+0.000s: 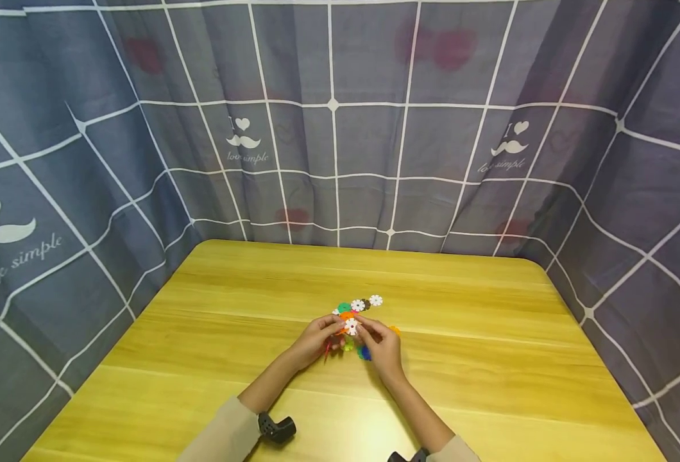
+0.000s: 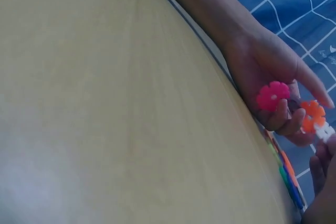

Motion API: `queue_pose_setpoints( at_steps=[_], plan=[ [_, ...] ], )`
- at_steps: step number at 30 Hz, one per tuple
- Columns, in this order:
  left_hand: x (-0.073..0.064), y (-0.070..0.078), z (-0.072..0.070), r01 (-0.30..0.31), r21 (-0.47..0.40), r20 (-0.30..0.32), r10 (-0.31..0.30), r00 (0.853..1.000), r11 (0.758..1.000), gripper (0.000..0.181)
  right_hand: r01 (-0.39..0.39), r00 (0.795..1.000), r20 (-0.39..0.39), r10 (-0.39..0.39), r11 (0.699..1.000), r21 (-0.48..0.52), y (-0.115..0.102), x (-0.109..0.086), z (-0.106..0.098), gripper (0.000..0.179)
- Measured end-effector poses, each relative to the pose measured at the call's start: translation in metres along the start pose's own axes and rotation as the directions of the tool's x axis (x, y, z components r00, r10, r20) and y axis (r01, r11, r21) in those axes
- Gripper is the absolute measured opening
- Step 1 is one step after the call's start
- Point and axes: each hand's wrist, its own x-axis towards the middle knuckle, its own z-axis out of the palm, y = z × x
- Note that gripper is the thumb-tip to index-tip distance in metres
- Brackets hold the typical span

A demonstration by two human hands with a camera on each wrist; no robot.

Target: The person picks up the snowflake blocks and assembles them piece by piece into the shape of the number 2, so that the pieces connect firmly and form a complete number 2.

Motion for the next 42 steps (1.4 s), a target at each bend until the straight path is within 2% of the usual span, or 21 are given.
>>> queue_pose_setpoints(
  at_steps=[5,10,14,18,22,24,29,34,36,38,42],
  plan=[
    [-0.001,-0.001,0.000,0.001,0.038,-0.012,-0.001,1.000,0.999,0.012,0.072,0.997,0.046,-0.066,0.985,-0.156,0.006,-0.004,-0.001,0.025],
    [0.000,0.000,-0.002,0.026,-0.028,-0.034,-0.027,0.999,0.999,0.010,0.138,0.989,0.099,-0.109,0.918,-0.372,0.014,-0.010,-0.011,0.035],
    [0.000,0.003,-0.003,0.030,-0.064,-0.045,-0.033,0.998,0.998,0.009,0.187,0.980,0.149,-0.130,0.855,-0.484,0.013,-0.013,-0.022,0.050],
    [-0.004,0.011,-0.001,0.024,-0.074,-0.038,-0.026,0.999,0.997,0.008,0.230,0.970,0.202,-0.138,0.790,-0.568,0.011,-0.016,-0.031,0.057],
    [-0.009,0.020,0.004,0.014,-0.066,-0.041,-0.017,0.999,0.998,0.009,0.238,0.968,0.216,-0.132,0.761,-0.603,0.012,-0.019,-0.038,0.053],
    [-0.010,0.021,0.005,0.011,-0.064,-0.047,-0.014,0.999,0.998,0.010,0.229,0.969,0.215,-0.119,0.756,-0.613,0.012,-0.019,-0.041,0.048],
    [-0.004,0.009,0.000,0.009,-0.075,-0.053,-0.012,0.999,0.997,0.009,0.212,0.972,0.215,-0.096,0.752,-0.624,0.013,-0.020,-0.044,0.035],
    [0.001,0.001,-0.002,0.004,-0.081,-0.072,-0.010,0.997,0.997,0.009,0.242,0.968,0.206,-0.143,0.753,-0.612,0.016,-0.019,-0.045,0.036],
    [0.001,-0.001,-0.001,-0.001,-0.072,-0.081,-0.005,0.997,0.997,0.009,0.264,0.963,0.202,-0.177,0.763,-0.590,0.017,-0.018,-0.044,0.035],
    [0.001,-0.001,0.000,-0.010,-0.062,-0.085,0.005,0.996,0.998,0.010,0.267,0.963,0.186,-0.195,0.791,-0.551,0.018,-0.017,-0.043,0.033],
    [0.000,-0.002,0.001,-0.025,-0.056,-0.083,0.020,0.996,0.998,0.009,0.206,0.978,0.116,-0.173,0.894,-0.398,0.017,-0.015,-0.038,0.026]
  ],
)
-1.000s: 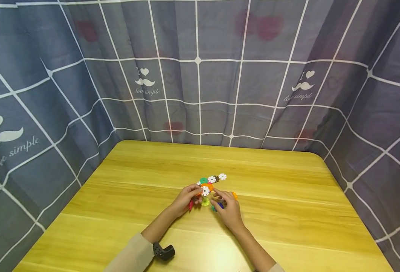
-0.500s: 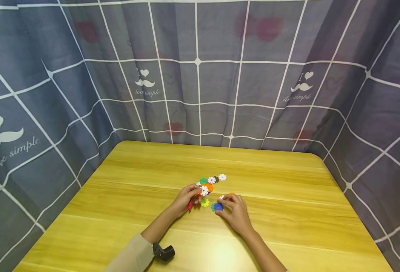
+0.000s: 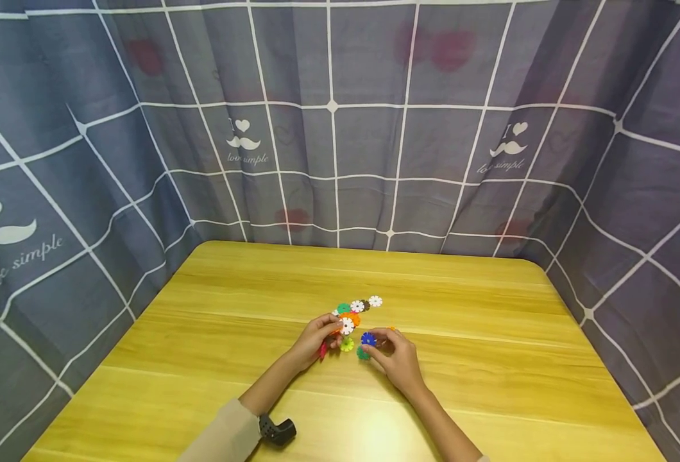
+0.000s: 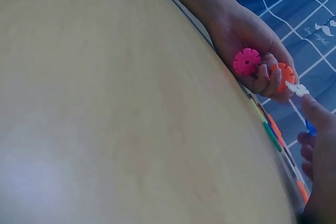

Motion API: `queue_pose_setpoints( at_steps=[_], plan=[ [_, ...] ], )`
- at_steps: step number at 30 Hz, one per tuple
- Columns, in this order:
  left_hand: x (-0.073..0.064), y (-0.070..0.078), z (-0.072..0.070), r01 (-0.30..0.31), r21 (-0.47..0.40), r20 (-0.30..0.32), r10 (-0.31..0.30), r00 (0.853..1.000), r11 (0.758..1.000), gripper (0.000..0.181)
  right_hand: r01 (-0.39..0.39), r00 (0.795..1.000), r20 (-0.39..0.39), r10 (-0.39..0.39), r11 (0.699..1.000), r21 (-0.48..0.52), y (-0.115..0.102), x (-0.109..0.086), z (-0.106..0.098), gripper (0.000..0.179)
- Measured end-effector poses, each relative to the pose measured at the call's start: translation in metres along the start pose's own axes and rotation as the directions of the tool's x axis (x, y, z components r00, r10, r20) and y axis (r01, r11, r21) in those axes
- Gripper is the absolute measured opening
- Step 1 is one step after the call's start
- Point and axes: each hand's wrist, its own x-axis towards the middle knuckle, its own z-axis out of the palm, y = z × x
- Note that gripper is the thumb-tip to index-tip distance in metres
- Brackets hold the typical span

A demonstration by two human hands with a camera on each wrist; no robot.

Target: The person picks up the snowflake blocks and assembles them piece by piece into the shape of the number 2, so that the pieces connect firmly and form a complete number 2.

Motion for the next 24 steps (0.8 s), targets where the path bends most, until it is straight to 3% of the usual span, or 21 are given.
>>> queue_pose_setpoints(
  at_steps=[4,7,11,16,19,24],
  plan=[
    [0.000,-0.002,0.002,-0.010,0.008,-0.015,0.010,1.000,1.000,0.009,-0.056,0.997,-0.044,0.066,0.979,0.195,-0.003,0.003,0.006,0.017],
    [0.000,-0.002,0.004,-0.029,0.024,-0.020,0.029,0.999,0.999,0.011,-0.068,0.993,-0.078,0.088,0.972,0.223,-0.003,0.006,0.011,0.015],
    [0.001,-0.002,0.005,-0.043,-0.001,-0.026,0.043,0.999,0.999,0.012,-0.064,0.995,-0.068,0.067,0.997,0.053,-0.004,0.007,0.015,0.017],
    [0.000,0.001,0.004,-0.034,-0.041,-0.028,0.032,0.999,0.999,0.010,0.037,0.993,0.115,-0.016,0.982,-0.187,-0.006,0.005,0.019,0.032],
    [0.000,0.002,0.002,-0.014,-0.052,-0.012,0.013,1.000,0.999,0.011,0.083,0.983,0.177,-0.037,0.963,-0.257,-0.006,0.005,0.022,0.040],
    [0.001,0.001,0.001,-0.012,-0.070,-0.017,0.011,1.000,0.997,0.012,0.140,0.977,0.192,-0.090,0.954,-0.265,-0.005,0.004,0.024,0.037]
  ],
)
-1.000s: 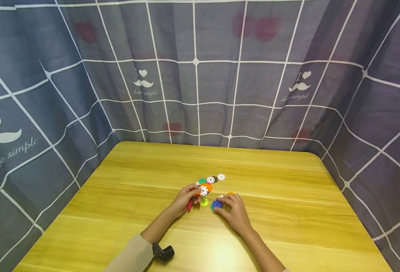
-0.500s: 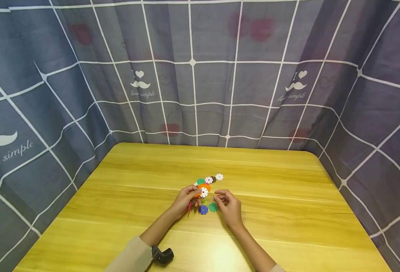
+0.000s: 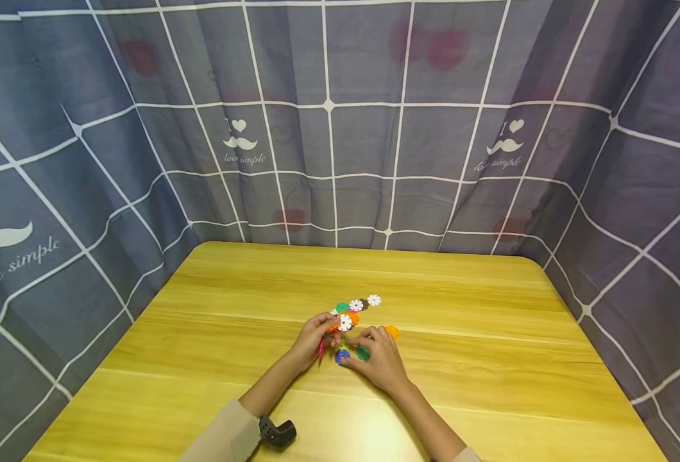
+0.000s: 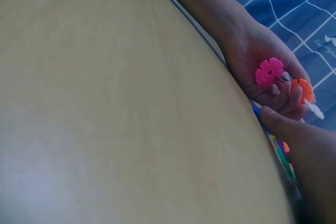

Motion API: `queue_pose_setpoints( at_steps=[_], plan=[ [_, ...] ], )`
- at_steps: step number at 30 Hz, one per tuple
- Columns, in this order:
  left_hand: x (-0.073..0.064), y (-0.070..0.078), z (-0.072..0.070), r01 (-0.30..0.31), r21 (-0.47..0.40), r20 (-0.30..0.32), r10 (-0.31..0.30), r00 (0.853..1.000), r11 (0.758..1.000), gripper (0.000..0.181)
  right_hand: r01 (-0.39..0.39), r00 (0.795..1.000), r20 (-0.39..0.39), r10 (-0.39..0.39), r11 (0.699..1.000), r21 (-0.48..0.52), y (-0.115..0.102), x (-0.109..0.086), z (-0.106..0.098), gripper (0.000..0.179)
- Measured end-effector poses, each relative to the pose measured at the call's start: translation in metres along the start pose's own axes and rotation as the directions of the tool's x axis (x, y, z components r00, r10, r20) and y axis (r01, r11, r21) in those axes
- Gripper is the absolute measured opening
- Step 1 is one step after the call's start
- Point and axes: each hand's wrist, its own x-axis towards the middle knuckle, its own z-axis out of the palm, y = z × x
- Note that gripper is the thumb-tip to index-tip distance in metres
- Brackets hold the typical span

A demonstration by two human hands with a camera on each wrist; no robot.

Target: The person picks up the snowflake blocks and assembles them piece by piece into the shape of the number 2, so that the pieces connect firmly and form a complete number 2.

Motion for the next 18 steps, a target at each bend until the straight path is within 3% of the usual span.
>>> queue_pose_setpoints(
  at_steps=[10,15,18],
  plan=[
    [0.000,0.000,0.001,-0.007,-0.015,-0.025,0.007,1.000,1.000,0.012,0.078,0.997,0.033,-0.077,0.997,-0.029,-0.003,0.000,0.002,0.041],
    [0.000,0.000,0.000,0.002,-0.024,-0.031,-0.003,1.000,1.000,0.012,0.050,0.999,0.008,-0.049,0.989,-0.140,-0.010,0.001,0.007,0.055],
    [0.000,0.000,0.001,0.008,-0.047,-0.043,-0.010,0.999,0.999,0.011,0.012,1.000,-0.019,-0.016,0.981,-0.191,-0.015,0.002,0.010,0.054]
  ],
)
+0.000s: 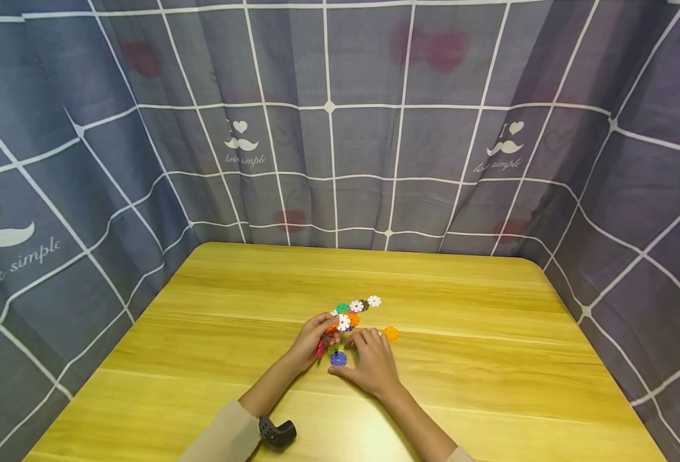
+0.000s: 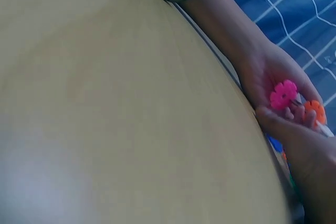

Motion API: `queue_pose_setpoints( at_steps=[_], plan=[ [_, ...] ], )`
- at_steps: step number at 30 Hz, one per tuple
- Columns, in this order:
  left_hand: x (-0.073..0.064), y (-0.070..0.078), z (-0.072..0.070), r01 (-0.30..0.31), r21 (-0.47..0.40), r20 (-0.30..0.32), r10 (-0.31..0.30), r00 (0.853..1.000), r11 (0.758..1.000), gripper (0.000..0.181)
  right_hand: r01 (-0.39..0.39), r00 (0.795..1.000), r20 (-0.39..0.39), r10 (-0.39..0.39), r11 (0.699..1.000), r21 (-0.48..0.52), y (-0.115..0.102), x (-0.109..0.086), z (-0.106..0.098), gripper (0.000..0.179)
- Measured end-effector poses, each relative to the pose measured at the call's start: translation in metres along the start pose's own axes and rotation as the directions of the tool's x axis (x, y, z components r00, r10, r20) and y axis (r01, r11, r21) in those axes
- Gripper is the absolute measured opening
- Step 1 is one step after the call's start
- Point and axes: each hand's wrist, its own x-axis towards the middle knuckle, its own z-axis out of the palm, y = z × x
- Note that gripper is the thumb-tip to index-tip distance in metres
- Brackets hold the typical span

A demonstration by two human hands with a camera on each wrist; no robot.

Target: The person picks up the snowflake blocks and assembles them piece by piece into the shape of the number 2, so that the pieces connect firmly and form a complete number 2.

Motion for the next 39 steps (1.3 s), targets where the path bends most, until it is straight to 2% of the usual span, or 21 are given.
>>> queue_pose_setpoints(
  at_steps=[3,7,11,15,17,20,24,26,27,30,35,39],
  plan=[
    [0.000,0.000,0.001,0.003,-0.018,-0.008,-0.003,1.000,1.000,0.011,-0.031,0.999,-0.008,0.031,0.999,0.007,-0.004,0.001,0.000,0.046],
    [0.001,-0.001,0.001,0.000,-0.024,-0.025,0.000,1.000,1.000,0.011,-0.075,0.997,0.002,0.075,0.995,0.070,-0.006,0.000,0.000,0.036],
    [0.002,-0.001,0.002,-0.004,-0.025,-0.026,0.003,1.000,1.000,0.010,-0.121,0.992,-0.002,0.123,0.975,0.189,-0.003,0.000,0.000,0.031],
    [0.002,0.000,0.002,-0.008,-0.023,-0.020,0.007,1.000,1.000,0.009,-0.125,0.988,-0.036,0.148,0.925,0.358,-0.002,0.002,-0.002,0.028],
    [0.001,0.000,0.002,-0.011,-0.018,-0.022,0.010,1.000,1.000,0.008,-0.112,0.984,-0.082,0.160,0.902,0.416,-0.002,0.002,-0.003,0.024],
    [0.000,0.000,0.002,-0.010,0.009,-0.021,0.010,1.000,1.000,0.008,-0.121,0.963,-0.152,0.222,0.863,0.490,-0.002,0.002,-0.003,0.017],
    [-0.001,-0.001,0.001,0.005,0.036,-0.015,-0.005,1.000,0.999,0.009,-0.141,0.930,-0.189,0.315,0.782,0.608,-0.003,0.002,-0.005,0.011],
    [-0.001,0.000,0.000,0.009,0.038,-0.014,-0.008,1.000,0.999,0.011,-0.126,0.926,-0.193,0.323,0.749,0.650,-0.005,0.002,-0.007,0.010],
    [-0.002,0.000,0.000,0.008,0.035,-0.012,-0.008,1.000,0.999,0.011,-0.114,0.928,-0.197,0.317,0.743,0.659,-0.007,0.003,-0.009,0.010],
    [-0.002,0.000,-0.001,0.003,0.030,-0.004,-0.003,1.000,1.000,0.011,-0.080,0.932,-0.211,0.295,0.734,0.674,-0.015,0.006,-0.017,0.010],
    [-0.004,0.001,-0.002,-0.003,0.031,0.014,0.002,1.000,1.000,0.011,-0.044,0.929,-0.255,0.267,0.767,0.640,-0.025,0.010,-0.026,0.009],
    [-0.004,0.002,-0.002,0.002,0.040,0.021,-0.003,1.000,0.999,0.011,-0.024,0.930,-0.270,0.251,0.773,0.634,-0.026,0.011,-0.027,0.010]
  ],
)
